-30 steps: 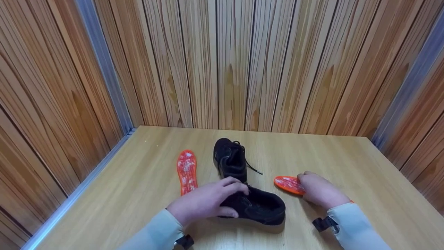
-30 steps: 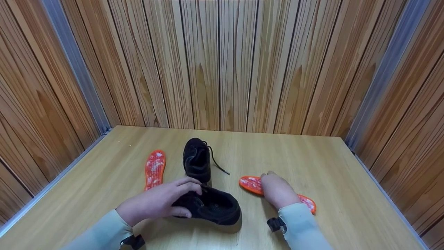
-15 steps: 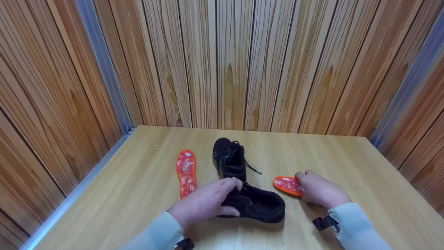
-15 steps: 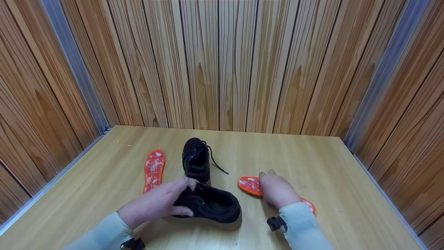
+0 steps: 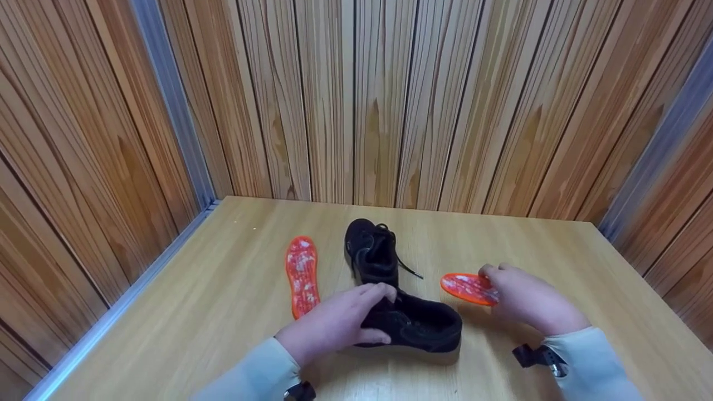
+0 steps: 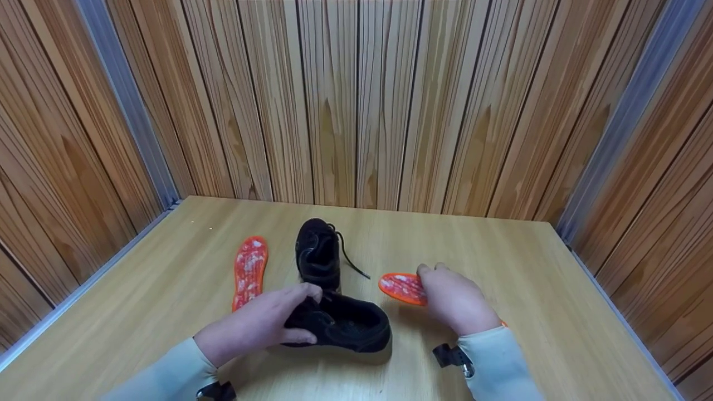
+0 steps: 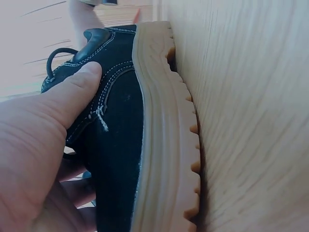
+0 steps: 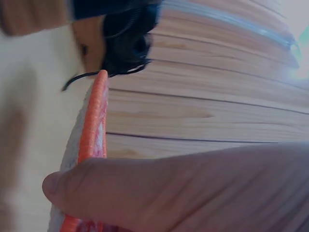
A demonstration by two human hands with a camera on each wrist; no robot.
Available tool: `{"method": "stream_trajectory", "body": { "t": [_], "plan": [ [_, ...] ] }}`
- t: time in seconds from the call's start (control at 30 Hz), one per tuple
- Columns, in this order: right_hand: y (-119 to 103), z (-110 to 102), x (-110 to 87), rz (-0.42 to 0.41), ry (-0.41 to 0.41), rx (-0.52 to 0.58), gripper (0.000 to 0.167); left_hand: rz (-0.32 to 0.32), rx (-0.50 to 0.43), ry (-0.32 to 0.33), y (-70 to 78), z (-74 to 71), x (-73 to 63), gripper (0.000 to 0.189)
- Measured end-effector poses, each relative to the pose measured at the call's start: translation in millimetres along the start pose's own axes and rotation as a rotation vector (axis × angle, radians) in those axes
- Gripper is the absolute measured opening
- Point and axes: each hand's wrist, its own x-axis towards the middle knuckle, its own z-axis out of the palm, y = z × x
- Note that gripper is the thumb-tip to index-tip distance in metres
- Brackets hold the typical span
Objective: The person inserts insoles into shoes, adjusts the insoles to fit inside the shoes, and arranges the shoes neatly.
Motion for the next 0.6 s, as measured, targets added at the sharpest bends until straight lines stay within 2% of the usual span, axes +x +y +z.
{"method": "stream_trajectory", "body": {
  "t": [0.2, 0.6],
  "plan": [
    [-20, -17, -11.4, -0.025, 0.019, -0.019, 0.072, -0.005, 0.004, -0.004, -0.5, 1.1, 1.5, 0.060],
    [-49, -29, -35.1, -0.154, 0.150, -0.081, 0.070, -0.001, 0.011, -0.003, 1.0, -1.0, 1.3, 0.059]
  ]
}}
